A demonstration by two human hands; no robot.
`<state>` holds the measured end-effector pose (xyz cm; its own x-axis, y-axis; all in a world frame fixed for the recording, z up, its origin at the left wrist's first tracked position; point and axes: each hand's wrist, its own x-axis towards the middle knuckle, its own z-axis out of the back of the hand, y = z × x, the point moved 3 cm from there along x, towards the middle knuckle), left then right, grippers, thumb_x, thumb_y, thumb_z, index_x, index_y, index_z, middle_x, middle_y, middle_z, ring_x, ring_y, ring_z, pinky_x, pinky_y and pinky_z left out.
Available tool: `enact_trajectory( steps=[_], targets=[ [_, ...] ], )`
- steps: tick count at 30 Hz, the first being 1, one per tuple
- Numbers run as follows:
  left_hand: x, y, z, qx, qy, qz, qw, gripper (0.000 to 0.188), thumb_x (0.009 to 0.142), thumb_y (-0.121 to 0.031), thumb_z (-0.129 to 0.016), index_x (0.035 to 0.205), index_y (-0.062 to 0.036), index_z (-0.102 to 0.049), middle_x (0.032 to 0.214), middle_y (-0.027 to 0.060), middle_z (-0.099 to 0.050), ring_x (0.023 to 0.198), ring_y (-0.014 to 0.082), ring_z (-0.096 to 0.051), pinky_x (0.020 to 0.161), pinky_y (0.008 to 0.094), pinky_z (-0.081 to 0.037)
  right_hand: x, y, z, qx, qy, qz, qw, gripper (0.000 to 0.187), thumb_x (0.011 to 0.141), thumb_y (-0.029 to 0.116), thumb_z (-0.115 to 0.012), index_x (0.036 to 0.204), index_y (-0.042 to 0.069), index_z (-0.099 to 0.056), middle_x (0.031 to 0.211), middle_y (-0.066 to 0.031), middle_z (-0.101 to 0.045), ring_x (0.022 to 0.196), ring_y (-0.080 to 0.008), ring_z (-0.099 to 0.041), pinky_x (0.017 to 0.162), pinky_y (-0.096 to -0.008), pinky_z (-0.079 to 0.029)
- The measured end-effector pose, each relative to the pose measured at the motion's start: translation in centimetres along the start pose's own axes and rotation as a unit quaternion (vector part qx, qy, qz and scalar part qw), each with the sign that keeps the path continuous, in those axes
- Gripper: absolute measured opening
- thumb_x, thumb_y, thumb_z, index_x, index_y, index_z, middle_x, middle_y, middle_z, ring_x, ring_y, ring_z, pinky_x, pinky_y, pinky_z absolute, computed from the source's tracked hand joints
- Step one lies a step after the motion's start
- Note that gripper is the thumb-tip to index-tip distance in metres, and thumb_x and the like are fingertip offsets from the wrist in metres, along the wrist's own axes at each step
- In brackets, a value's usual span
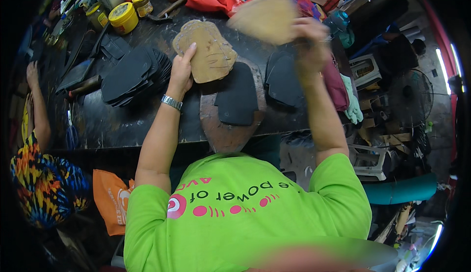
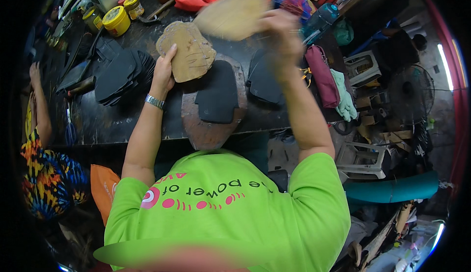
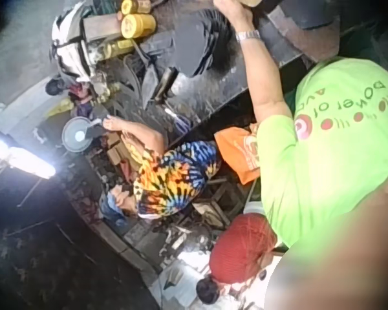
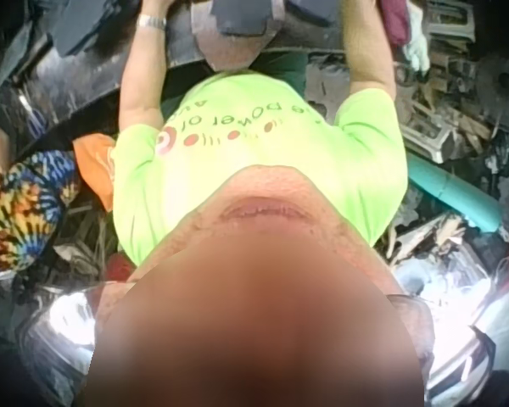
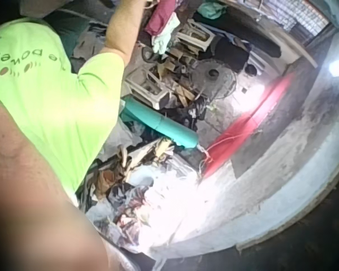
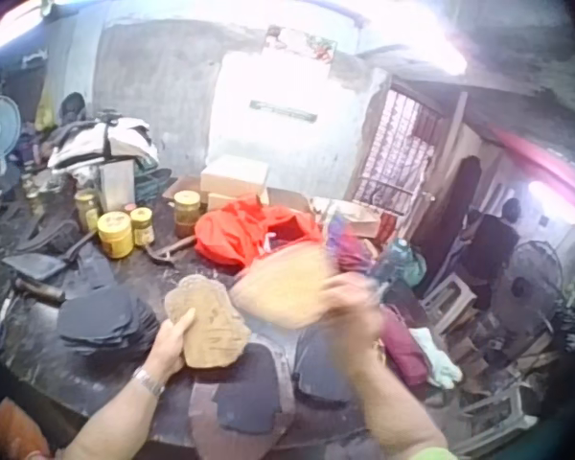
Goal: The person stacks black shoe insoles on a workbench, aligns them, and ties the stack with a white string. They then place the tied bundle into a red bag along with other items.
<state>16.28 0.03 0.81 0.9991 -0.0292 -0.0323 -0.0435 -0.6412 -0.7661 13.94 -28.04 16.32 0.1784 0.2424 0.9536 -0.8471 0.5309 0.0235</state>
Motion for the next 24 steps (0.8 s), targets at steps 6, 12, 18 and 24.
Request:
enact_trajectory(
  steps=[6,12,18,24],
  targets=[
    [-0.6,-0.3,-0.2,0.061,0.030,0.050,0.996,0.046,0.095,-0.027,-0.070,0.126,0.0045,-0.057,0.118,0.0120,-0.067,0.100,0.0206,-0.069,0.087,0.0335,-0.057,-6.4,3.2,-8.9,0.084,0.218,-0.027,0.972,0.029,0.081,-0.010,-0.062,0.105,0.006,-0.066,0.107,-0.0121,-0.066,0.091,-0.0224,-0.065,0.077,-0.0314,-0.054],
    [-1.0,-0.5,-1.3,0.097,0.075,0.009,0.992,0.038,0.090,-0.006,-0.073,0.124,0.0036,-0.060,0.117,0.0119,-0.069,0.101,0.0184,-0.068,0.089,0.0320,-0.055,-8.7,-0.2,-10.1,0.294,0.136,-0.472,0.820,0.030,0.091,0.014,-0.068,0.118,0.000,-0.063,0.106,-0.0087,-0.065,0.098,-0.0150,-0.061,0.086,-0.0303,-0.049],
    [-0.5,-2.6,-4.5,0.285,0.079,-0.206,0.933,0.035,0.089,-0.008,-0.075,0.121,0.0018,-0.065,0.115,0.0073,-0.071,0.100,0.0140,-0.067,0.089,0.0295,-0.054,-5.6,-0.1,-11.1,0.349,0.161,-0.378,0.842,0.034,0.091,0.010,-0.070,0.121,-0.002,-0.061,0.109,-0.0057,-0.068,0.102,-0.0110,-0.061,0.091,-0.0269,-0.049],
    [4.6,-4.1,-5.3,0.421,0.123,-0.259,0.861,0.044,0.083,-0.014,-0.082,0.122,-0.0004,-0.065,0.116,0.0094,-0.072,0.101,0.0131,-0.067,0.092,0.0304,-0.053,-5.0,-4.6,-11.8,0.287,0.136,-0.308,0.897,0.030,0.089,0.008,-0.072,0.118,0.003,-0.066,0.103,-0.0048,-0.070,0.097,-0.0131,-0.064,0.087,-0.0278,-0.051]
  ],
)
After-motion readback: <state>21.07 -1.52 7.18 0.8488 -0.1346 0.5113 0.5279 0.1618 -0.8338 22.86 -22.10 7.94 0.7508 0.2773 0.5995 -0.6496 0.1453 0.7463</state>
